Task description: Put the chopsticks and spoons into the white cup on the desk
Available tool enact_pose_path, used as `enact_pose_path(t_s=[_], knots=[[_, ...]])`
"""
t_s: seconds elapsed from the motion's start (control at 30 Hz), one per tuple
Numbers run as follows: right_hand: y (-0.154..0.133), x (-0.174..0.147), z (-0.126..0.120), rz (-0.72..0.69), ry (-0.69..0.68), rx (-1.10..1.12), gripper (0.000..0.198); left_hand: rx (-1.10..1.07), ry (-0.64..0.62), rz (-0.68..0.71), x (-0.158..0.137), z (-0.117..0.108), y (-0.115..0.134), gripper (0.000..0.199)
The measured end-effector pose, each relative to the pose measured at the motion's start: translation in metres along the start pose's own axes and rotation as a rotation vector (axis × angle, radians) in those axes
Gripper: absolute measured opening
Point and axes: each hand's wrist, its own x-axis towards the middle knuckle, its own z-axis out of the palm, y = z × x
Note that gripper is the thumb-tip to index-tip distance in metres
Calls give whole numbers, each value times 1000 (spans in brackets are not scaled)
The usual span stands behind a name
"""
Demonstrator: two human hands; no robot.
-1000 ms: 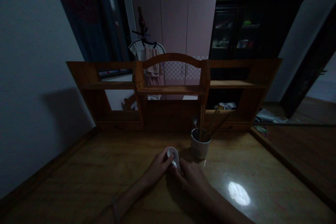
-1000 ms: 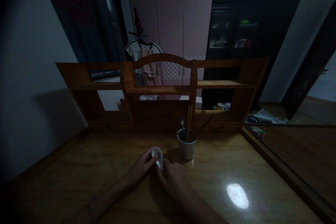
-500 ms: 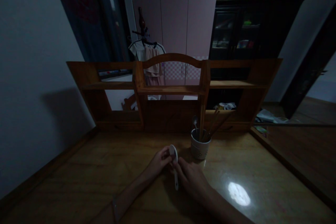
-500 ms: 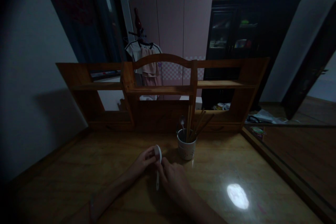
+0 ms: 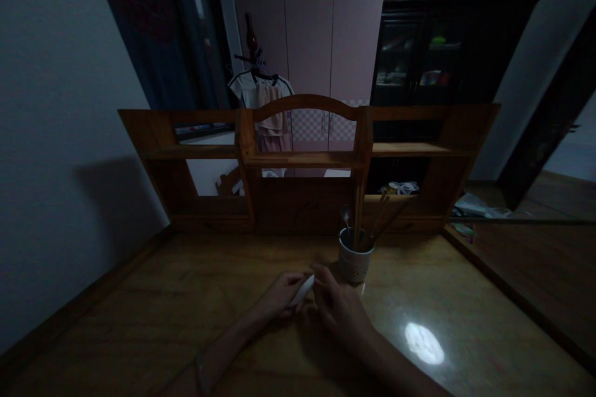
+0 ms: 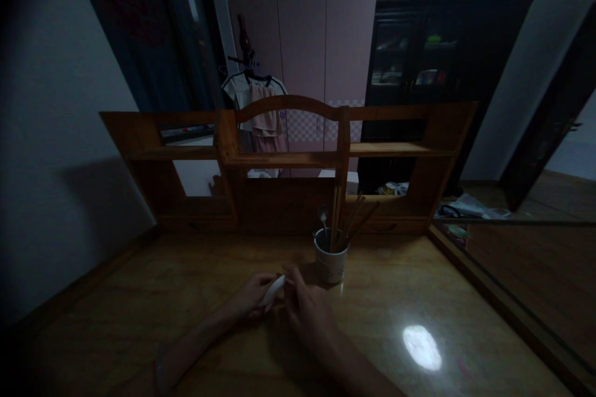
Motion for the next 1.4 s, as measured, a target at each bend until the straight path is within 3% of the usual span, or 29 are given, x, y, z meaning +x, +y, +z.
enact_pose_path(t_s=[0.13,0.27,0.43,0.6,0.8,0.97,1.1,1.17,1.3,1.4], knots=[[-3,-1,-1,9,-46,-46,38,215,122,209,-3,-1,4,59],[-7,0,-2,7,-52,-15,42,297,238,231,-8,-6,9,63],[-2,0,3,-20,-65,-69,18,252,294,306,-12,-7,8,65],[-9,-3,5,-69,-215,-93,58,251,347,273,-11,-6,3,66],[-9,-2,8,-140,-255,-178,22,324,260,325,-9,-1,12,58],[1,-3,8,-139,-201,-121,14,243,451,359,-4,-5,12,44],[3,-1,7,-110,-146,-87,5,156,497,362,-3,-12,11,39],[-1,1,6,-91,-97,-83,12,143,552,391,-5,-15,13,38],[-24,7,-15,15,15,160,33,124,734,475,-5,-22,19,35],[-54,7,-61,83,95,356,37,58,763,500,-2,-27,19,35]])
